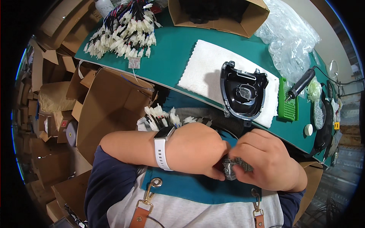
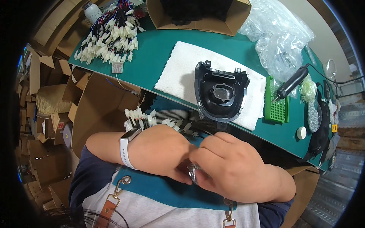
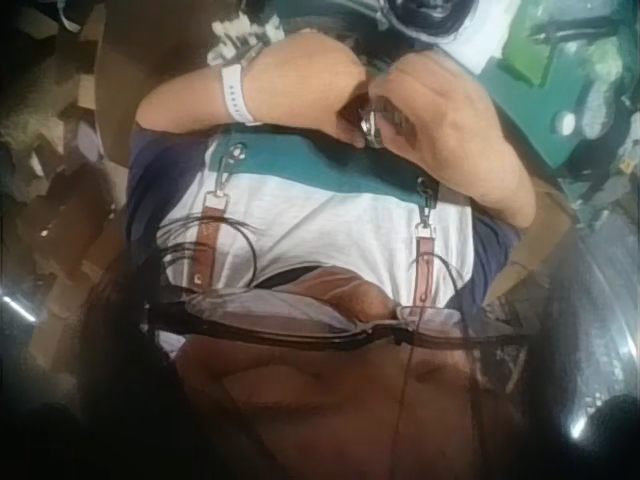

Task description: The person takes black light housings from a box, installs lenses and inner brackets into them, unwraps a pack of LED board units, places them onto the housings, and secures them using an electric screwdriver.

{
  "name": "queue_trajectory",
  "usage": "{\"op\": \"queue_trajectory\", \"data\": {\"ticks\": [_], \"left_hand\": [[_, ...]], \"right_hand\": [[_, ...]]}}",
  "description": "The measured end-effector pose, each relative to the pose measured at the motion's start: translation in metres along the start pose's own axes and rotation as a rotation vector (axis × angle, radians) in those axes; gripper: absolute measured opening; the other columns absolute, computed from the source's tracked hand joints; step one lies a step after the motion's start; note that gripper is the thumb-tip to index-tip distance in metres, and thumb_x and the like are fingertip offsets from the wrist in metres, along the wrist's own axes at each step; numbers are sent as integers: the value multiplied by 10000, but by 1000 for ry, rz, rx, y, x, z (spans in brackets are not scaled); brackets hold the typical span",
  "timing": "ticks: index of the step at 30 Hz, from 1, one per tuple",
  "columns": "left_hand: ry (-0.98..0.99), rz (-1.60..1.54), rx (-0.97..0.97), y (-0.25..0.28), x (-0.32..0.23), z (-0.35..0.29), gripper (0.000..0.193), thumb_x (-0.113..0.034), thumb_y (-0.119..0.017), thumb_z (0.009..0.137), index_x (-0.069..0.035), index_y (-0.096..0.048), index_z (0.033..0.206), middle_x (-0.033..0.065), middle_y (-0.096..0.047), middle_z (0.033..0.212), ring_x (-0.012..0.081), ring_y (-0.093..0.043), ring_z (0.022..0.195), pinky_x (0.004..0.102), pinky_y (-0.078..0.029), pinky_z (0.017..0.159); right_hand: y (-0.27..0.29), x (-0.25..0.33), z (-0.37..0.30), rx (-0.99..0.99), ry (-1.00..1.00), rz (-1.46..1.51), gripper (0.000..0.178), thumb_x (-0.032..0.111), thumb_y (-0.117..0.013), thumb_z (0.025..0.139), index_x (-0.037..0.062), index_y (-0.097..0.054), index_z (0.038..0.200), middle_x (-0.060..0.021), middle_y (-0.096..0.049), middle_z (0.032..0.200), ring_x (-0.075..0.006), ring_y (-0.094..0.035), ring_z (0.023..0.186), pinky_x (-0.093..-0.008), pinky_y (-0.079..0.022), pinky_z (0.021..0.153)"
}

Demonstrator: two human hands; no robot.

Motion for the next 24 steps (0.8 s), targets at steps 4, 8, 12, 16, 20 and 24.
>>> {"op": "queue_trajectory", "data": {"ticks": [4, 8, 12, 16, 20, 24], "left_hand": [[-223, -98, 12, -3, 9, -5, 479, -351, -757, 683, -5, -539, 933, 138, -610, 662, 367, -612, 648, 411, -486, 580], [-114, -38, 47, -4, 8, -6, 736, -302, -761, 651, 173, -425, 1102, 200, -600, 649, 379, -613, 614, 423, -501, 567], [-70, -51, 73, -1, 10, -6, 790, -289, -771, 636, 193, -390, 1132, 213, -596, 648, 389, -615, 623, 420, -501, 558], [-123, -126, 31, -4, 18, -6, 750, -292, -771, 633, 154, -409, 1115, 208, -601, 657, 383, -617, 636, 419, -503, 571], [-196, -109, 40, -6, 20, -6, 633, -299, -761, 640, 98, -488, 1050, 191, -611, 673, 370, -619, 651, 413, -505, 596], [-207, -114, -9, -4, 19, -8, 528, -304, -752, 647, 78, -553, 952, 189, -608, 671, 365, -616, 644, 411, -504, 598]], "right_hand": [[-2, 8, 0, 73, 21, -111, 205, 149, -701, 694, 57, -599, 846, -82, -515, 868, -233, -531, 799, -290, -466, 662], [-1, 9, 6, 215, 34, -181, 203, 177, -666, 735, 51, -619, 887, -84, -520, 897, -238, -530, 820, -274, -469, 711], [5, 2, 21, 312, -19, -197, 229, 137, -686, 695, 89, -678, 919, -69, -549, 887, -243, -560, 830, -318, -482, 720], [4, -7, 31, 610, 103, -121, 138, 154, -632, 750, 100, -680, 868, -79, -579, 845, -265, -582, 847, -350, -484, 727], [1, -10, 43, 825, -27, -155, 98, 171, -598, 792, 82, -639, 785, -87, -603, 789, -290, -590, 811, -385, -477, 718], [-2, -17, 44, 785, -23, -119, 96, 169, -595, 799, 81, -627, 779, -84, -612, 766, -297, -591, 785, -392, -475, 710]]}}
Point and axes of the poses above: each hand's wrist, its own z-axis towards the middle knuckle, its own y-axis out of the back of the hand, x = y × z, the point moved 3 cm from there along z, towards the middle knuckle
